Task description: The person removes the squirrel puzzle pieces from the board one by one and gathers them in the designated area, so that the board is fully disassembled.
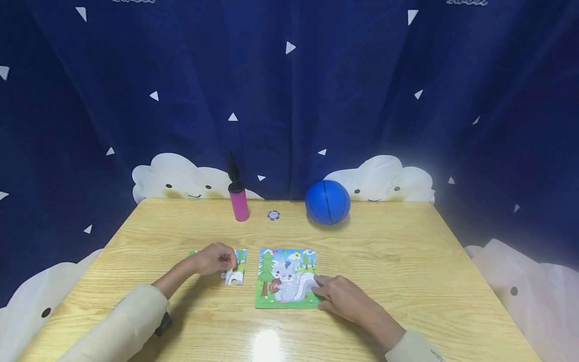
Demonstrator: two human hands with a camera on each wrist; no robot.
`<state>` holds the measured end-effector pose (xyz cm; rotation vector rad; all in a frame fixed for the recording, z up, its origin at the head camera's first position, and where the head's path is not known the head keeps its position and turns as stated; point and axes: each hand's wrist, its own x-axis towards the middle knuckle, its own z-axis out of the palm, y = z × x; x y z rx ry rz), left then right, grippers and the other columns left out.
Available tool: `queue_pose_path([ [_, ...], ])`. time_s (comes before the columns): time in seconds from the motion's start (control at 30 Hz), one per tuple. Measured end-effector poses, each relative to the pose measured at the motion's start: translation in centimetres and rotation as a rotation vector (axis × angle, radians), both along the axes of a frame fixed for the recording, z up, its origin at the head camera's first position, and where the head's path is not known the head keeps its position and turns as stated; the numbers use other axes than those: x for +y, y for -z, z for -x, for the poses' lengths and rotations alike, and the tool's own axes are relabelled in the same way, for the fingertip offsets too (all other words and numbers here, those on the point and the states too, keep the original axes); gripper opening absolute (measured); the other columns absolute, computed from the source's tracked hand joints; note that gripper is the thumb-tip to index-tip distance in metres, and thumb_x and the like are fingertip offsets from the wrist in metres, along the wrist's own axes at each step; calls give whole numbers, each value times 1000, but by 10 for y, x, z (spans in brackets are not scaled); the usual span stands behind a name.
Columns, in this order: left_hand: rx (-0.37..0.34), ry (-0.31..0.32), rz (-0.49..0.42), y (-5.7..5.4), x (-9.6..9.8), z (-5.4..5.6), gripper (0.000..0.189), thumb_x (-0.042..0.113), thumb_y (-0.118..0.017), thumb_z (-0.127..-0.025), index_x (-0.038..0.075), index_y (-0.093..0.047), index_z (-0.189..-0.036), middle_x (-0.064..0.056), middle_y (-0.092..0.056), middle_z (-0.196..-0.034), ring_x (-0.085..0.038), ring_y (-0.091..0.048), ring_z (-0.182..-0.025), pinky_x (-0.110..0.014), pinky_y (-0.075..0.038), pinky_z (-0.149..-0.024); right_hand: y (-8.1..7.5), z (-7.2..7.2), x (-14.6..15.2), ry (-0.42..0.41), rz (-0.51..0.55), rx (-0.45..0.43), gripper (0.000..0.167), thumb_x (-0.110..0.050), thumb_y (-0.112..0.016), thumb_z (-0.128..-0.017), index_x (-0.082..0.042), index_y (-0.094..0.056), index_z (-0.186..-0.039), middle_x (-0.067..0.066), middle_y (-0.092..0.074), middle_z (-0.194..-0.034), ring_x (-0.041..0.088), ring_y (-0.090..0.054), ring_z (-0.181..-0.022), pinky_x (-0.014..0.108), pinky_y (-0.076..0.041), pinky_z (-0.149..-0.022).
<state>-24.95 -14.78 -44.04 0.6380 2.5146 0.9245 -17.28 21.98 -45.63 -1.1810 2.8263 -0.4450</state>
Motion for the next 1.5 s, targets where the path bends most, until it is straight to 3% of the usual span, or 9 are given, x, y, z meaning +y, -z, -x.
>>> queue_pose_path([
  [0.37,33,-19,41,0,3,-1,8,-3,-59,-87,1,-65,-86,-6,-64,-83,-12,-54,-77,-26,-48,-71,2,0,0,8,-12,17,42,-25,-71,-82,-4,-65,-119,22,-57,-129,34,-63,-109,44,-53,-88],
  [0.67,65,-8,23,-10,13,8,5,0,-59,-88,0,-64,-89,-5,-63,-86,-14,-57,-83,-30,-50,-77,2,-1,0,11,-20,26,42,-25,-71,-82,-4,-65,-118,22,-57,-129,34,-63,-109,45,-52,-88],
  [0.97,88,32,14,-15,44,17,5,1,-61,-88,-1,-65,-91,-7,-65,-86,-13,-58,-81,-26,-50,-75,0,-2,0,4,-11,28,42,-24,-72,-82,-3,-65,-118,22,-58,-129,34,-62,-111,44,-52,-89],
  [1.17,72,58,7,-16,72,16,6,1,-60,-88,0,-65,-91,-6,-66,-87,-14,-59,-83,-25,-48,-75,0,-1,-1,-9,-8,32,42,-24,-71,-82,-3,-65,-118,22,-58,-129,34,-61,-112,45,-52,-89],
  [1.5,-31,73,-17,-10,106,12,12,-3,-60,-88,0,-67,-97,-5,-62,-84,-12,-53,-79,-23,-45,-69,2,-2,1,-11,4,45,41,-24,-70,-83,-3,-65,-118,22,-58,-128,34,-62,-112,45,-52,-89],
])
